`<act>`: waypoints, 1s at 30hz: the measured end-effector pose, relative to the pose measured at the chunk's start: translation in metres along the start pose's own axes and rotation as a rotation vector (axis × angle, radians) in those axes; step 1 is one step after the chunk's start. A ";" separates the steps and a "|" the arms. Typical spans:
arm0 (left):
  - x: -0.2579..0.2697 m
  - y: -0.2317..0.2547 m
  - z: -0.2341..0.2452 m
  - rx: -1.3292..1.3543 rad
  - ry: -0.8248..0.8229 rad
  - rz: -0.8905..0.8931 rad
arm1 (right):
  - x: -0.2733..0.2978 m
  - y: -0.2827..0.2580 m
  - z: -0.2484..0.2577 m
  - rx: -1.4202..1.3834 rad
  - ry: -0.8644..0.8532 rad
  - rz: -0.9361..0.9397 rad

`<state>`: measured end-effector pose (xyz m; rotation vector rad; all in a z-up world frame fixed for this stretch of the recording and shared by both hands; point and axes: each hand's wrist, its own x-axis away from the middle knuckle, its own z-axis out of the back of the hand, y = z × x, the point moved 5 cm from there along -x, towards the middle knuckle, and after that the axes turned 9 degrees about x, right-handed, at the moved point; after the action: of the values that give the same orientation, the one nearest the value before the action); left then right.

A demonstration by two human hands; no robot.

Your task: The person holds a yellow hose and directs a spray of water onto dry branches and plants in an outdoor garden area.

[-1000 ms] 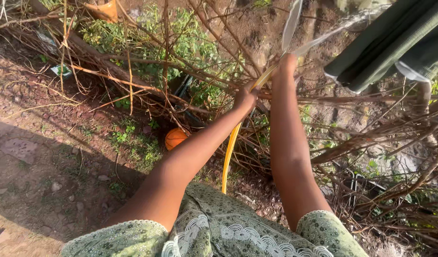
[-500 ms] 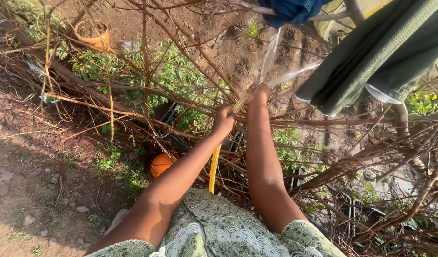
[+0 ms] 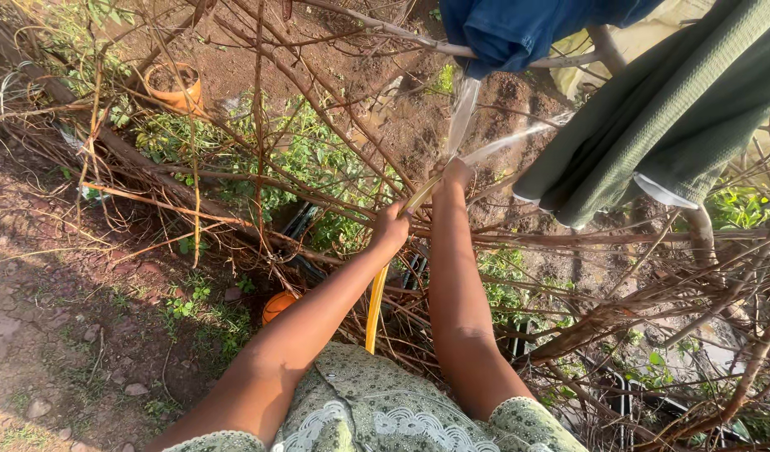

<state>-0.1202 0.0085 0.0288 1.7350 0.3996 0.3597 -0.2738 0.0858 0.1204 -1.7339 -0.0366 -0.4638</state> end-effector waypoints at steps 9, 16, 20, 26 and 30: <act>-0.006 0.037 -0.053 0.223 -0.085 0.068 | -0.026 -0.057 -0.002 0.154 -0.119 0.069; -0.014 0.010 -0.069 0.224 -0.111 0.047 | -0.058 -0.036 0.024 0.210 -0.008 0.077; -0.016 0.002 -0.073 0.405 -0.246 0.075 | -0.093 -0.017 0.036 0.180 0.042 0.071; -0.007 0.002 -0.076 0.341 -0.145 0.118 | -0.105 -0.011 0.046 0.274 0.037 0.050; -0.012 -0.009 -0.077 0.233 -0.167 0.064 | -0.100 -0.015 0.041 0.363 0.009 0.036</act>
<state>-0.1661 0.0714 0.0346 1.9927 0.2730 0.2175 -0.3585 0.1514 0.0963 -1.3744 -0.0781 -0.4107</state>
